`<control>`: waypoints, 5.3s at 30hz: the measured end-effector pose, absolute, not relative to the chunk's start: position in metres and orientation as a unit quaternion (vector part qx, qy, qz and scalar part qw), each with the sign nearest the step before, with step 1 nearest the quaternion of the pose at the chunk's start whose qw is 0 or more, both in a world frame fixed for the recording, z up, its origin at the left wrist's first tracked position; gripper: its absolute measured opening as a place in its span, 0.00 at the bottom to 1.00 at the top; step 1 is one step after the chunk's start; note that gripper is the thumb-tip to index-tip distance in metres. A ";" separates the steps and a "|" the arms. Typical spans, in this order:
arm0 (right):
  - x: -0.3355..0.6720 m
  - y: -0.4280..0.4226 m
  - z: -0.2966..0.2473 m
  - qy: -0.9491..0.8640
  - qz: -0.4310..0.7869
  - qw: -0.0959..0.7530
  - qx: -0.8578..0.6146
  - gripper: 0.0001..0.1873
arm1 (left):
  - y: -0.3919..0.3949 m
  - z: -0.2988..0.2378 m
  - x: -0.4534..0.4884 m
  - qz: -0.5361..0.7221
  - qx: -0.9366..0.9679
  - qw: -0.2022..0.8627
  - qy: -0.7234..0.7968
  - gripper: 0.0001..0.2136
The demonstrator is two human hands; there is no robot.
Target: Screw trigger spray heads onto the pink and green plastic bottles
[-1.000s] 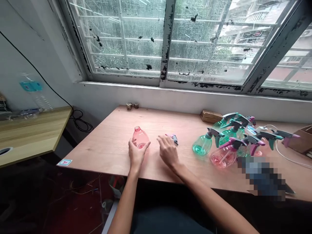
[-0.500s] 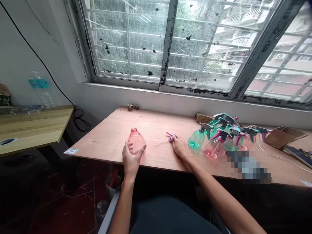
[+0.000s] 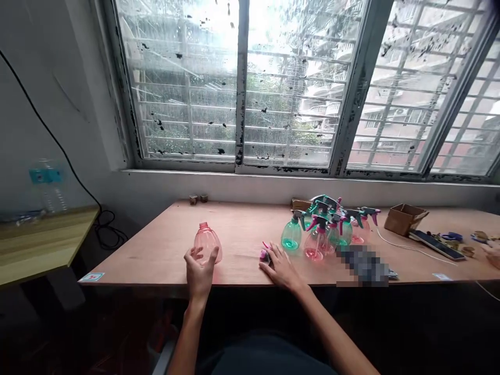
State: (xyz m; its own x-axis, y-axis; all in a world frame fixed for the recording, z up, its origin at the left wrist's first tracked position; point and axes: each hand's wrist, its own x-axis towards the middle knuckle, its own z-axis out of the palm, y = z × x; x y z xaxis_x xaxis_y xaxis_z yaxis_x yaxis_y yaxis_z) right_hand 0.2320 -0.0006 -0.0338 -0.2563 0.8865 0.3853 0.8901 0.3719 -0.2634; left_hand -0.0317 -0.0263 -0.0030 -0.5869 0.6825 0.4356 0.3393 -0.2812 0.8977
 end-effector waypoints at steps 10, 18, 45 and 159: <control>0.252 0.005 -0.042 -0.758 0.021 0.291 -0.584 0.32 | -0.032 0.001 -0.015 0.690 0.505 0.055 0.516 0.31; 0.264 -0.005 -0.050 -0.759 0.014 0.326 -0.563 0.30 | -0.032 -0.014 -0.028 0.712 0.498 0.022 0.495 0.29; 0.279 -0.007 -0.083 -0.749 -0.009 0.419 -0.514 0.34 | -0.018 -0.050 -0.044 0.733 0.447 -0.063 0.508 0.35; 0.273 0.004 -0.021 -0.488 0.576 0.533 -0.383 0.24 | -0.009 0.006 0.016 0.397 0.598 0.567 0.404 0.50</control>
State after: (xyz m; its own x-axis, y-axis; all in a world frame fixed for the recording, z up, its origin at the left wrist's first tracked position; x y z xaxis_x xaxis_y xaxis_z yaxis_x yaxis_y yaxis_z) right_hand 0.2733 0.0038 -0.0212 -0.1392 0.9871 0.0788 -0.2399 0.0436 -0.9698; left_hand 0.0160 -0.0086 0.0061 0.3589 0.9332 0.0166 0.0330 -0.0304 0.9990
